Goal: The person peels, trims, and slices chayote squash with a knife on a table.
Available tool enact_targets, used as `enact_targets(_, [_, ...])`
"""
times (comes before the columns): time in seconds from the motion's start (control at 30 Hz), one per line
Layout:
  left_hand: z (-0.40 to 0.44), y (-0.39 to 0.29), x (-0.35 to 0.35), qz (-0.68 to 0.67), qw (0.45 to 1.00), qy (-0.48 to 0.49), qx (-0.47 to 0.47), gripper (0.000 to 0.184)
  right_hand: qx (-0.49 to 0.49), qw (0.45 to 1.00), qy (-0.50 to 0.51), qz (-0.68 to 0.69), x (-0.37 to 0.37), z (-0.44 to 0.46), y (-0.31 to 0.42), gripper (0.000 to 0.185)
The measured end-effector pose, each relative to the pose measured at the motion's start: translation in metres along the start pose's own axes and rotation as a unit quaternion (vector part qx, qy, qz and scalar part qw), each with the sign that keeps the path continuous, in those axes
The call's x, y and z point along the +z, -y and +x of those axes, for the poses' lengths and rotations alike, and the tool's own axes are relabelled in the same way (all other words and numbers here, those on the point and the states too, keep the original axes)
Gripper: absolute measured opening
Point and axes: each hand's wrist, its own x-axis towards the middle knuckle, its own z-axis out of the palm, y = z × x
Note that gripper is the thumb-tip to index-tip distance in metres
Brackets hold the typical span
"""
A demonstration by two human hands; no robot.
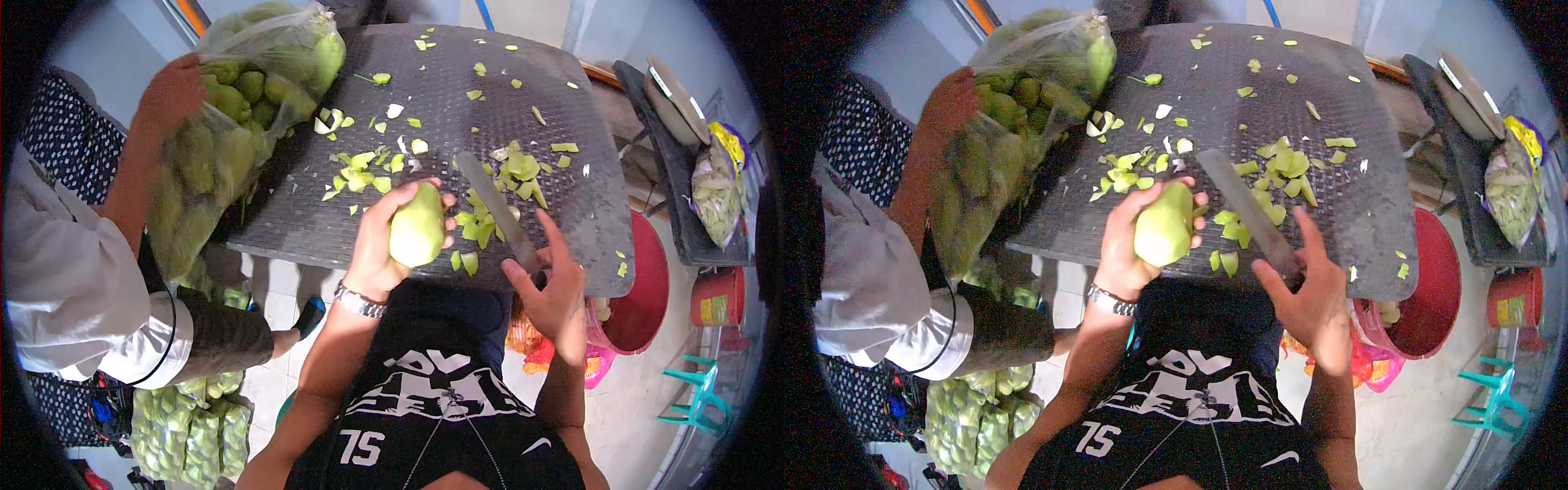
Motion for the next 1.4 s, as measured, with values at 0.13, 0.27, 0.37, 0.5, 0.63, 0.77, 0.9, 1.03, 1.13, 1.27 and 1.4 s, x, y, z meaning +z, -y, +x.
enact_targets(0.13, [0.011,0.025,-0.002,-0.104,0.992,-0.065,-0.027,0.04,0.073,0.953,0.183,0.228,0.023,-0.01,0.003,0.077])
enact_targets(0.27, [0.019,0.036,-0.011,-0.091,0.994,-0.067,0.011,0.032,-0.026,0.948,0.177,0.264,0.053,-0.019,0.003,0.084])
enact_targets(0.37, [0.016,0.032,-0.003,-0.067,0.993,-0.094,0.011,0.032,-0.045,0.959,0.172,0.219,0.058,-0.015,-0.002,0.085])
enact_targets(0.5, [0.016,0.034,0.003,-0.059,0.988,-0.145,0.016,0.031,-0.04,0.951,0.18,0.249,0.059,-0.011,-0.002,0.085])
enact_targets(0.63, [0.017,0.037,-0.003,-0.065,0.986,-0.151,0.024,0.03,-0.03,0.947,0.188,0.257,0.061,-0.01,-0.001,0.085])
enact_targets(0.77, [0.017,0.038,-0.005,-0.058,0.989,-0.136,0.03,0.03,-0.047,0.952,0.156,0.259,0.068,-0.011,0.001,0.091])
enact_targets(0.9, [0.015,0.037,-0.007,-0.067,0.992,-0.104,0.028,0.032,-0.057,0.961,0.144,0.228,0.069,-0.009,-0.001,0.092])
enact_targets(1.03, [0.026,0.039,-0.014,-0.063,0.989,-0.125,0.036,0.038,-0.077,0.962,0.137,0.223,0.076,-0.005,-0.013,0.088])
enact_targets(1.13, [0.03,0.038,-0.009,-0.039,0.988,-0.141,0.052,0.042,-0.023,0.954,0.175,0.242,0.072,-0.004,-0.015,0.088])
enact_targets(1.27, [0.023,0.03,-0.006,-0.042,0.985,-0.161,0.044,0.042,0.06,0.915,0.209,0.34,0.057,-0.008,-0.009,0.082])
enact_targets(1.4, [0.006,0.009,-0.006,-0.085,0.99,-0.114,0.015,0.041,0.089,0.939,0.147,0.297,0.035,0.009,-0.02,0.079])
